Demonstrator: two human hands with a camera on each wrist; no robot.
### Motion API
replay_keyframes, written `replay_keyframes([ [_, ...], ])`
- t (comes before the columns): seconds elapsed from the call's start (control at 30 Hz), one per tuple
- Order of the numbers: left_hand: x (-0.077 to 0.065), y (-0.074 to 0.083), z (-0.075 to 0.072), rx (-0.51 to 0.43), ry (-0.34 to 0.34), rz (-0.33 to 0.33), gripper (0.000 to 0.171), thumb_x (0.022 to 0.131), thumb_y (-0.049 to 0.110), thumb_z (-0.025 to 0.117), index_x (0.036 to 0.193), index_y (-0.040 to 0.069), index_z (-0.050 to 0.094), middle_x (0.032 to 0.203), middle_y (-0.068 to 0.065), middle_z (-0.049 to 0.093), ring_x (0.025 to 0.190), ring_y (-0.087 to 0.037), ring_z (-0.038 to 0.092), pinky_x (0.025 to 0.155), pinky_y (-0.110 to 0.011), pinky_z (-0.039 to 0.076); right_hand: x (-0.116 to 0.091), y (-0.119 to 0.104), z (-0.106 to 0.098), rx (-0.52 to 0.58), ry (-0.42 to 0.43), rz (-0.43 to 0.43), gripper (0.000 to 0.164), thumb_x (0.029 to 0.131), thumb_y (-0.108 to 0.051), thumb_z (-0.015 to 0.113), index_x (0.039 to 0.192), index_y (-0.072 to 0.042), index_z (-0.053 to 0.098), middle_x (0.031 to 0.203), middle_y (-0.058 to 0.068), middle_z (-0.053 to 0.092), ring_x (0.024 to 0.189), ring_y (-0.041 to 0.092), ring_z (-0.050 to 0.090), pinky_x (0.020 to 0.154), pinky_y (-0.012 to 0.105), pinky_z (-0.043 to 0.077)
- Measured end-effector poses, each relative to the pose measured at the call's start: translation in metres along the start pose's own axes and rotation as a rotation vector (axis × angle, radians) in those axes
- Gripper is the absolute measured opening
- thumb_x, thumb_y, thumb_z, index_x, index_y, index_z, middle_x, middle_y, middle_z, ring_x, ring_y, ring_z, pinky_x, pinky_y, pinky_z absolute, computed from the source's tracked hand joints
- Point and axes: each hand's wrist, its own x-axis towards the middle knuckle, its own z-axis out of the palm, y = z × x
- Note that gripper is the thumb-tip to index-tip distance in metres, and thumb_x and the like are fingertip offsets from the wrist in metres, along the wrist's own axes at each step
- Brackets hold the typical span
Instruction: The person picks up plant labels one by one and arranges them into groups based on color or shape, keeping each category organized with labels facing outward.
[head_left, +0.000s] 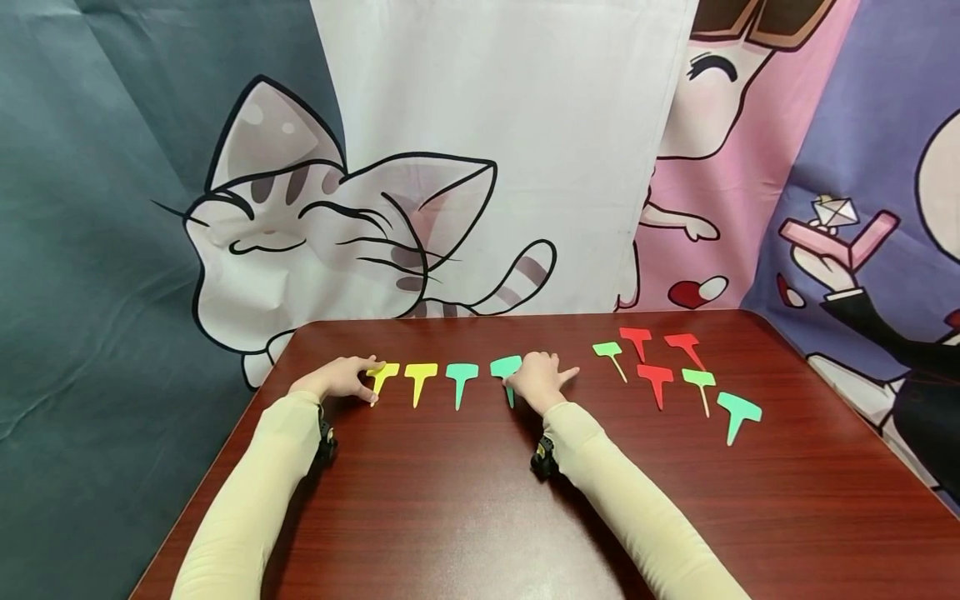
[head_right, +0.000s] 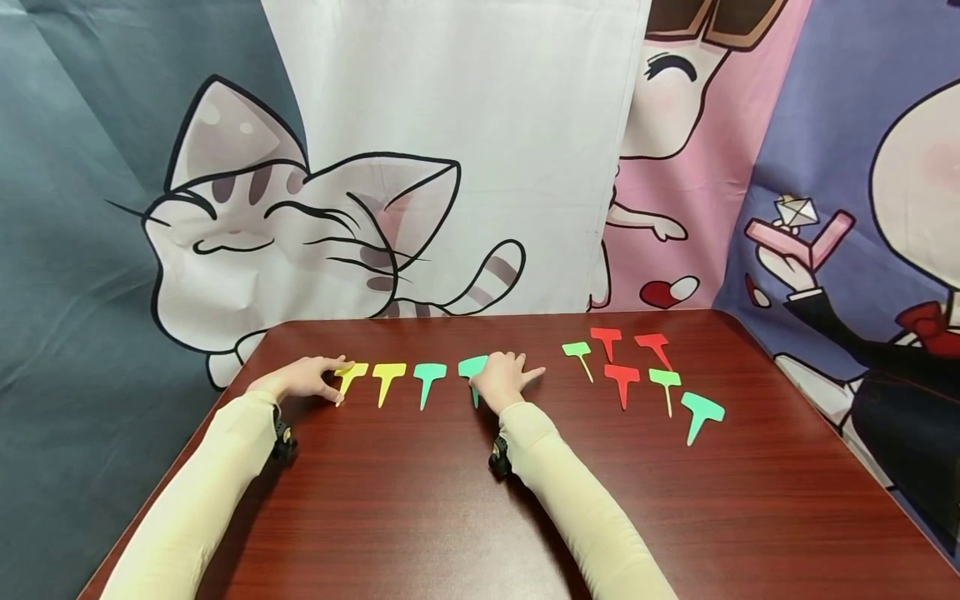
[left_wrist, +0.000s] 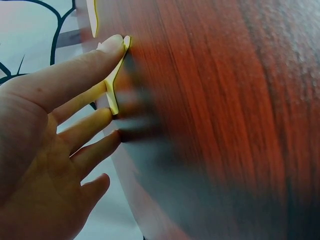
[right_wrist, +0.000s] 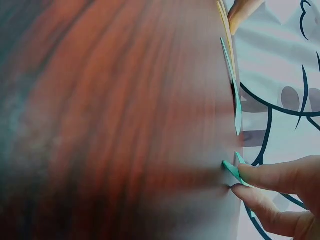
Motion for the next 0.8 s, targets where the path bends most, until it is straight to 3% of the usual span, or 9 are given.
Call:
replay_keyframes([
  [0.4, 0.0, -0.001, 0.0, -0.009, -0.012, -0.009, 0.078, 0.079, 0.028, 0.076, 0.146, 0.012, 0.04, 0.155, -0.017, 0.024, 0.141, -0.044, 0.017, 0.108, -0.059, 0.026, -0.004, -0.008, -0.002, -0.079, -0.015, -0.022, 0.042, 0.073, -0.039, 0.077, 0.1, -0.008, 0.068, 0.12, 0.018, 0.058, 0.129, 0.04, 0.036, 0.103, 0.075, 0.008],
  [0.8, -0.003, -0.001, -0.001, 0.009, -0.006, 0.015, 0.082, 0.078, 0.035, 0.077, 0.146, 0.011, 0.039, 0.154, -0.019, 0.024, 0.14, -0.046, 0.017, 0.108, -0.06, 0.025, -0.003, -0.012, -0.001, -0.105, -0.045, -0.016, 0.048, 0.074, -0.043, 0.076, 0.106, -0.008, 0.068, 0.127, 0.019, 0.055, 0.134, 0.04, 0.032, 0.102, 0.075, 0.005],
])
